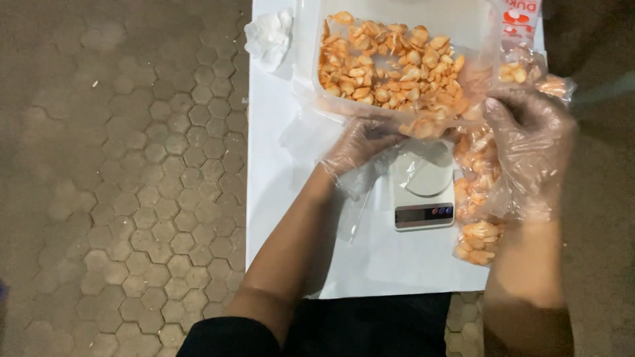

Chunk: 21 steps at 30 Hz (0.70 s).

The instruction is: Portioning and weighing chips from a large container into individual plastic bags for retail packaging.

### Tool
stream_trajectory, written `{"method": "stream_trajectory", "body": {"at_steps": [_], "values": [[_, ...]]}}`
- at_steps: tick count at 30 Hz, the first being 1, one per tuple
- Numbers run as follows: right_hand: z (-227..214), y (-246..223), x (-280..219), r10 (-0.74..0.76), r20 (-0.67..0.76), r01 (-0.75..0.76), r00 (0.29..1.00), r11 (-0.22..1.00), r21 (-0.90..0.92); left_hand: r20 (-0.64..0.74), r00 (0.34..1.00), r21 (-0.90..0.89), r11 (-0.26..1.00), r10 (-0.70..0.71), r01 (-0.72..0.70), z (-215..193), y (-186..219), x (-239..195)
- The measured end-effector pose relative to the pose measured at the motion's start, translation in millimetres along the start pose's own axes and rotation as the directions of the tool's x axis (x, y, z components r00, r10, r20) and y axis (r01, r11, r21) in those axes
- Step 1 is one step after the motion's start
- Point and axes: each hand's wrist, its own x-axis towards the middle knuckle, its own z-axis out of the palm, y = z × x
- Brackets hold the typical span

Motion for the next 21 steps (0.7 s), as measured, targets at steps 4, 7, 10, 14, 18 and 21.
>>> {"method": "stream_trajectory", "body": {"at_steps": [4, 7, 10, 14, 18, 21], "values": [[2.6, -27.2, 6.6, 0.092, -0.060, -0.088, 0.994, 0.993, 0.075, -0.035, 0.998, -0.048, 0.998, -0.044, 0.042, 3.6, 4.1, 0.2], [4.7, -14.5, 16.4, 0.005, -0.087, -0.002, 0.996, 0.999, 0.034, -0.048, 0.998, -0.090, 0.995, -0.050, 0.046, 3.7, -1.4, -0.5], [6.2, -2.5, 25.3, -0.204, -0.021, 0.202, 0.979, 0.978, -0.059, -0.052, 0.996, -0.160, 0.985, -0.077, 0.068, 5.0, 2.3, -1.9], [14.9, -14.4, 38.2, -0.152, 0.075, 0.158, 0.985, 0.984, -0.077, -0.072, 0.985, -0.214, 0.967, -0.156, 0.137, 7.0, 9.3, -2.8], [31.5, 1.7, 65.1, 0.001, 0.158, 0.016, 0.987, 0.995, -0.103, -0.058, 0.987, -0.165, 0.977, -0.150, 0.139, 5.5, 7.5, -4.2], [52.6, 24.3, 87.4, 0.234, 0.271, -0.196, 0.934, 0.968, -0.157, -0.043, 0.995, -0.047, 0.995, -0.094, 0.092, 3.4, 10.1, -4.9]]}}
